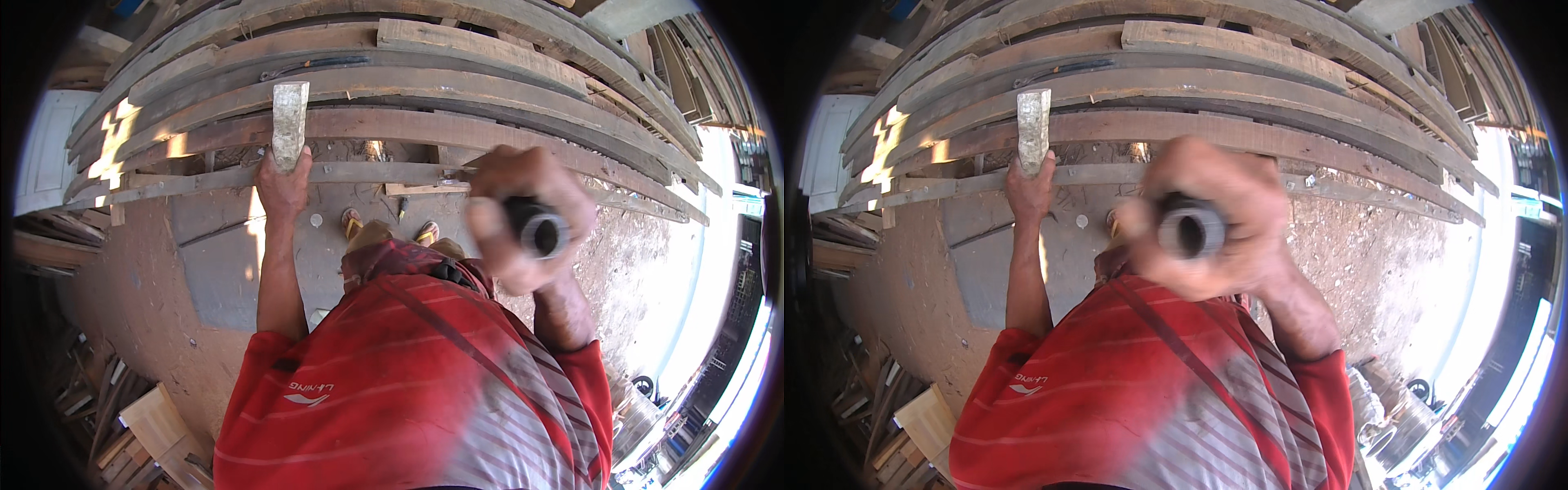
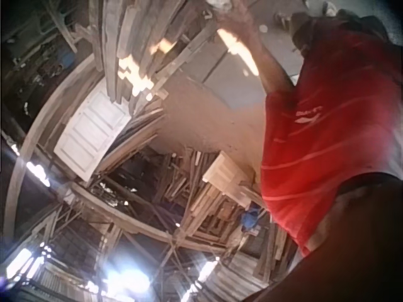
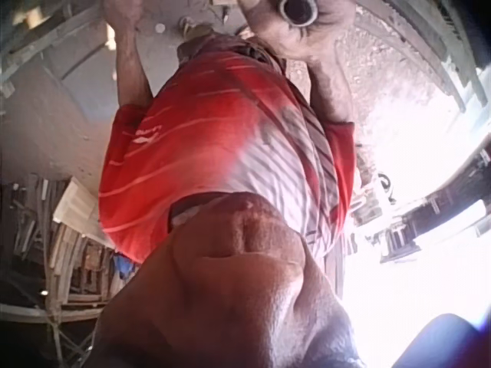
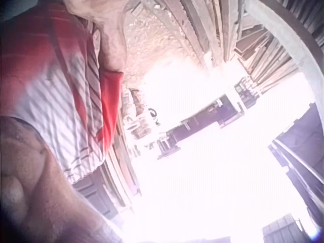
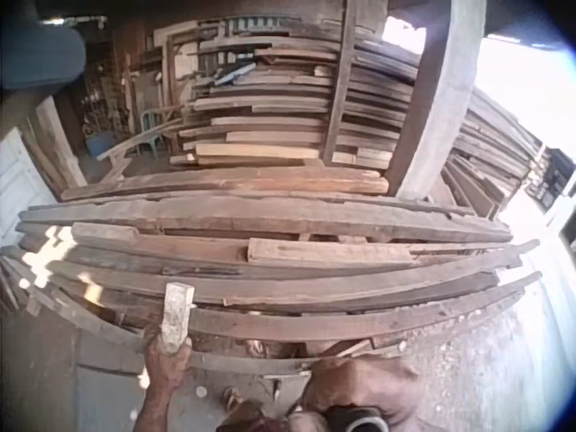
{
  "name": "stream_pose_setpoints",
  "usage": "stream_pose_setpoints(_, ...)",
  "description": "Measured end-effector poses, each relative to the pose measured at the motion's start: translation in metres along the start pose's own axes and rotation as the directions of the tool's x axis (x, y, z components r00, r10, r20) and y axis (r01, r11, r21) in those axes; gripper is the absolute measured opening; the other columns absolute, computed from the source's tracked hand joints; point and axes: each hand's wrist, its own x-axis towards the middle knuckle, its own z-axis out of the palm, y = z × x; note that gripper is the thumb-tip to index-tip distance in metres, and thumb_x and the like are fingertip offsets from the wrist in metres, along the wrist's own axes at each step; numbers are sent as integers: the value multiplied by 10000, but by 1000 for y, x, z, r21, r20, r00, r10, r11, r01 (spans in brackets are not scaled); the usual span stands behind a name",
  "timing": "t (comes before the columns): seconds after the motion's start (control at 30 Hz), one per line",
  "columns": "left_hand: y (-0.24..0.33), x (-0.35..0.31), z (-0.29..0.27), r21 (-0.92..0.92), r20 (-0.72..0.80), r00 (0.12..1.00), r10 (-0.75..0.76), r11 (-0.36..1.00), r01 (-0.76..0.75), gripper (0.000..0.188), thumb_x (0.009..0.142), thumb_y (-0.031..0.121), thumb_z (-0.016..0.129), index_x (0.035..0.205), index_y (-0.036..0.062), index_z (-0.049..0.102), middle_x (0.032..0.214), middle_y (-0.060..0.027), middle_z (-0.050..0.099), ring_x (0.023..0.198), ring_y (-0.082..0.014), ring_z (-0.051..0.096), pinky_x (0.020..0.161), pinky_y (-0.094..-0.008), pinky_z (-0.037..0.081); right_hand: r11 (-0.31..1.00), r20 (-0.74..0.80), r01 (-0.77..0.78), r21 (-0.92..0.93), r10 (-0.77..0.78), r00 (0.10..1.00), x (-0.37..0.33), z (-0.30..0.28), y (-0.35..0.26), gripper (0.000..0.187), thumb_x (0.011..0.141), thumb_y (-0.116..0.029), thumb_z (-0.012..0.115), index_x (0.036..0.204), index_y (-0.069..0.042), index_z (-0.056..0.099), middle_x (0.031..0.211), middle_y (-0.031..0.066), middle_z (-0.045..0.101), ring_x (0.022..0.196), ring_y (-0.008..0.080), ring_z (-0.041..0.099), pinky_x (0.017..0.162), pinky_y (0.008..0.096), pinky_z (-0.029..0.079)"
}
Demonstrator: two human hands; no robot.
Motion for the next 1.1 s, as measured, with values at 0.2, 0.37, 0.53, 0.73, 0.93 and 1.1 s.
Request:
stream_pose_setpoints(0.2,3,11,6,59,7,1000,5,998,-6,429,860,373,782,1002,-24,707,888,-187,738,822,-315,721,777,-425,537,997,-12,-28,77,29,1000,1,-30,10,151,997,-169,567,900,-57,540,686,56,595,556,137,543,492,338,458)
stream_pose_setpoints(0.37,10,4,-3,-26,34,999,-39,999,40,422,864,364,774,1016,-23,706,905,-185,739,844,-298,721,781,-424,537,978,397,188,-87,-139,907,10,26,13,170,963,-194,632,973,-35,574,658,88,579,524,167,551,471,332,457)
stream_pose_setpoints(0.53,2,9,13,76,57,998,-12,997,8,405,867,343,768,1048,-14,707,927,-203,739,877,-323,731,808,-426,540,983,-21,-69,170,73,997,3,-46,9,245,985,-258,614,849,-82,513,576,37,488,453,130,461,410,304,396)
stream_pose_setpoints(0.73,10,5,-4,-32,53,997,-59,998,61,421,873,349,764,1046,-31,708,929,-202,743,860,-311,730,796,-426,539,937,86,155,-312,-135,987,9,20,20,238,992,-244,611,849,-74,525,587,20,503,467,112,469,422,297,398)
stream_pose_setpoints(0.93,8,10,6,39,77,993,-86,996,83,438,865,376,773,1041,-20,707,905,-187,735,846,-281,720,794,-418,537,961,-361,30,274,74,930,5,-48,6,270,1025,-259,599,851,-77,499,578,7,487,429,92,412,393,295,363)
stream_pose_setpoints(1.1,21,8,6,13,82,990,-117,993,116,433,834,366,776,1004,-26,703,918,-219,739,882,-401,725,823,-460,540,989,-234,-75,129,104,967,19,-46,1,188,1018,-204,541,868,-93,520,674,33,544,527,102,448,512,273,422)
